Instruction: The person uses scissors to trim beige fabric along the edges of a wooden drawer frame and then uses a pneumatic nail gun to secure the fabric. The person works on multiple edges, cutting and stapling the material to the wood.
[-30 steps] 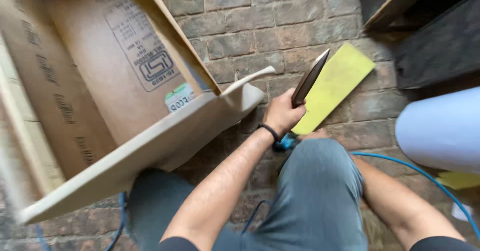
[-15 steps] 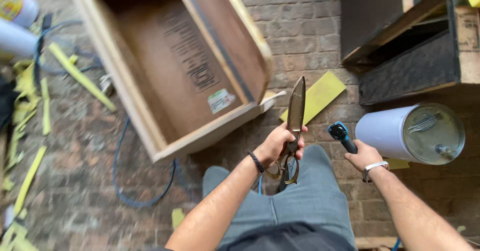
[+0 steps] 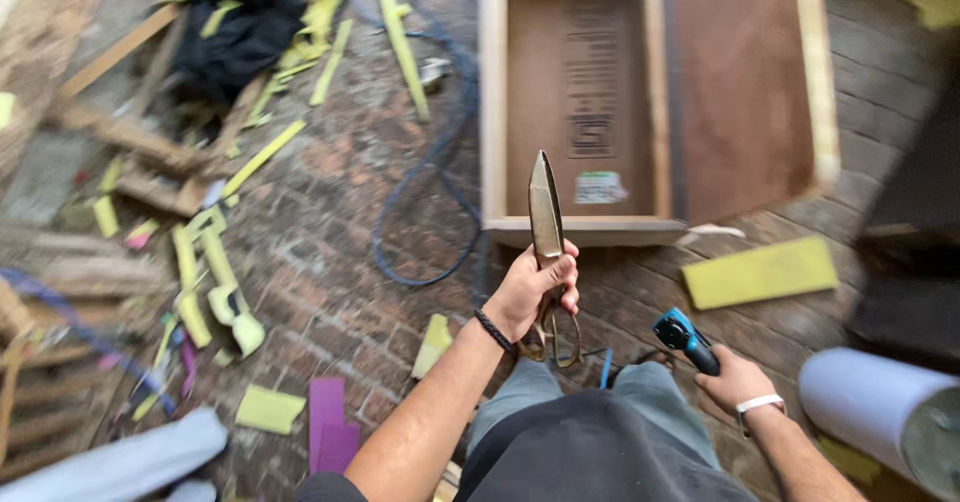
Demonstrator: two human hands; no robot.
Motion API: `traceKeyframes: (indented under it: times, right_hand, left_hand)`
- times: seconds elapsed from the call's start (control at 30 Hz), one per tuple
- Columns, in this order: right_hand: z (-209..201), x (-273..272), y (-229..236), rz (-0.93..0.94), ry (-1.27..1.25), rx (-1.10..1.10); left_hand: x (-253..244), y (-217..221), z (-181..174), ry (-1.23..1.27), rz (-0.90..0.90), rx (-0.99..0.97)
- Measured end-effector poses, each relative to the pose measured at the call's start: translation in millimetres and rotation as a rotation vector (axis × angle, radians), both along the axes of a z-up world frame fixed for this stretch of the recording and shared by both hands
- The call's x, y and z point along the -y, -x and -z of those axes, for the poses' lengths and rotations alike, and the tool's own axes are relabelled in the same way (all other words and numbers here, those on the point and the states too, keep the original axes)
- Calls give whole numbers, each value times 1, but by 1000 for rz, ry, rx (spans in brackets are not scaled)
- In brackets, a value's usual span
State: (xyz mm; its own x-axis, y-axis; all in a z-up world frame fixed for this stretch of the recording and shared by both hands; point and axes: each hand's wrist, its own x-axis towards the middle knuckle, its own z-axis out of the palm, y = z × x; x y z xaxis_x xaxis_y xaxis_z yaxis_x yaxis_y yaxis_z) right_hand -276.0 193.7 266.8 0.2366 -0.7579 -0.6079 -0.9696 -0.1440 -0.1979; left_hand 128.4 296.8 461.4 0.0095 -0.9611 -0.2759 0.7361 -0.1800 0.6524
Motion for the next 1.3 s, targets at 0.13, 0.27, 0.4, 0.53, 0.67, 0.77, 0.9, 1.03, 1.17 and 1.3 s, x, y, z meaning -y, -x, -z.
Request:
traceKeyframes:
  times: [0.13,0.27,0.4,0.53,0.67,0.77,0.9,1.03,1.17,1.3]
  right_hand:
    - [-10,17,-63,-133,17,-17]
    - [-18,26,-91,-180,-31,-63]
    - [-18,60,-119,-200,-23,30]
    - [-18,109,-165,-207,-118,-4]
    - [-29,147,-191,-272,-137,10]
    - [-36,171,-253,-375,-16,107]
    - [-41,180,-314,-271,-89,83]
    - [-49,174,-403,-272,-89,135]
    - [-66,151,-509,-303,-46,220]
    - [-93,109,-613,-236,-36,293]
  left_hand:
    - [-37,-59,-10,40,-237,-196]
    - [-59,-87,-15,39,-366,-185]
    - [-52,-104,-21,69,-426,-212]
    - [-40,-124,-34,65,-529,-226]
    - [-38,-127,-45,44,-637,-192]
    - [-43,-161,-56,67,-725,-276]
    - [-54,-201,-49,78,-818,-220]
    - [-73,-267,-39,83,-830,-238]
    - [-99,-358,-29,142,-790,-220]
    - [-133,-447,-32,81,-777,-154]
